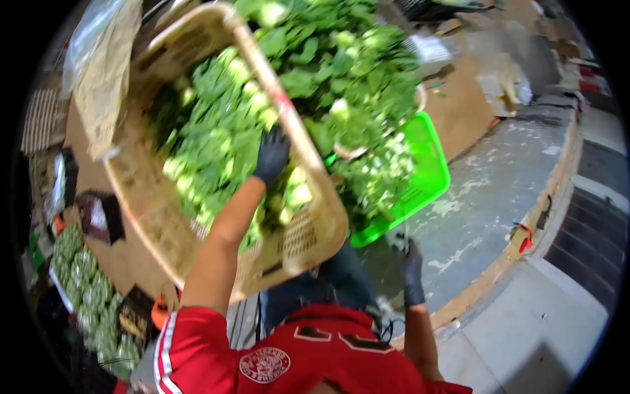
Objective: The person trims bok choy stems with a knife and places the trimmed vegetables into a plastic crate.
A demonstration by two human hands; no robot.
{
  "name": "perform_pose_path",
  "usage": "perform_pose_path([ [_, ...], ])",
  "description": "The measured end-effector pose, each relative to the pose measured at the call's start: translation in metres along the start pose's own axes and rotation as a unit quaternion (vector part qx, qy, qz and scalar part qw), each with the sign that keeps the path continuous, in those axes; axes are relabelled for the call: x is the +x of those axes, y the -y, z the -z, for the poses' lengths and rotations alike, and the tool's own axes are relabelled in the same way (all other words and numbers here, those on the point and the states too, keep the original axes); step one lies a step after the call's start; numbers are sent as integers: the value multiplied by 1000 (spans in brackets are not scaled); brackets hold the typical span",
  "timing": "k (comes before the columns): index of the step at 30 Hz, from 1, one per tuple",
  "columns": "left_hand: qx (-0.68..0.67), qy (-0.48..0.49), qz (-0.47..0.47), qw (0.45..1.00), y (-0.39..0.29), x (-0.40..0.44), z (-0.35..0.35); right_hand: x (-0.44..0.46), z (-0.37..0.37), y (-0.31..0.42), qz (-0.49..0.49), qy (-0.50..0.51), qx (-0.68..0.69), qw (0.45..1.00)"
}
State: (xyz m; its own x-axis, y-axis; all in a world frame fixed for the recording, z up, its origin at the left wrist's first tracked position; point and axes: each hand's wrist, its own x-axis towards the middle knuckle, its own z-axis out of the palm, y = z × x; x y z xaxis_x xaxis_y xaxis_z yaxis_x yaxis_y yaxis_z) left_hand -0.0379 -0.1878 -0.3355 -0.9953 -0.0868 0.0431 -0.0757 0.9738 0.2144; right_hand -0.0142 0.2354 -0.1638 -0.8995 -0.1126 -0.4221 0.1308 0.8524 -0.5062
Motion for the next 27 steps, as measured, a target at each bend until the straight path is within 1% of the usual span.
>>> perform_pose_path([
  [1,-21,1,16,1000,3,0,-25,-9,-5,-10,43,-20,46,998],
  [2,-7,-40,0,999,4,-3,-37,-19,-2,-12,-10,1,51,999],
  [3,-2,-29,-5,1000,5,-7,-40,-26,-7,-19,1,-25,48,999],
  [4,3,-18,-9,1000,6,-9,-42,-32,1,-1,-58,8,26,998],
  [5,8,-7,-14,1000,6,-12,-42,-36,-5,-12,-59,11,40,997],
  [6,-17,-20,-15,1000,9,-13,-40,-37,2,10,-71,38,24,996],
  [7,-40,-31,-6,999,6,-11,-36,-35,0,9,-49,35,25,998],
  [8,-15,-15,1,1000,5,-12,-38,-36,-1,7,-27,36,25,999],
  [10,-26,-2,17,1000,-8,-12,-13,-34,-1,15,-20,27,38,999],
  [11,-22,-6,-1,1000,-12,-15,-4,-35,-1,18,-17,26,45,999],
  [14,-10,2,-31,999,-16,-33,-19,-34,-12,-10,23,23,12,999],
  [15,-1,-9,-34,999,-17,-37,-12,-36,-11,-10,-11,51,4,999],
  [17,-161,-44,26,986,-27,-45,38,-42,-10,-9,-78,115,-8,990],
  [18,-233,-65,56,969,-28,-46,58,-47,-12,-6,-122,150,62,979],
  [19,-321,-95,123,934,-30,-52,78,-53,-16,-2,-164,185,133,960],
  [20,-502,-114,194,835,-33,-60,102,-56,-17,1,-201,218,201,934],
  [22,-630,-190,201,725,-43,-63,173,-55,-16,8,-193,196,250,928],
  [24,-660,-208,203,693,-43,-72,222,-50,-11,24,-208,168,296,917],
  [25,-687,-226,162,671,-48,-71,241,-48,-10,23,-207,174,332,904],
  [26,-770,-137,241,574,-56,-67,262,-51,-7,23,-191,181,333,906],
  [27,-850,-123,191,475,-56,-71,244,-50,-3,25,-173,187,332,908],
])
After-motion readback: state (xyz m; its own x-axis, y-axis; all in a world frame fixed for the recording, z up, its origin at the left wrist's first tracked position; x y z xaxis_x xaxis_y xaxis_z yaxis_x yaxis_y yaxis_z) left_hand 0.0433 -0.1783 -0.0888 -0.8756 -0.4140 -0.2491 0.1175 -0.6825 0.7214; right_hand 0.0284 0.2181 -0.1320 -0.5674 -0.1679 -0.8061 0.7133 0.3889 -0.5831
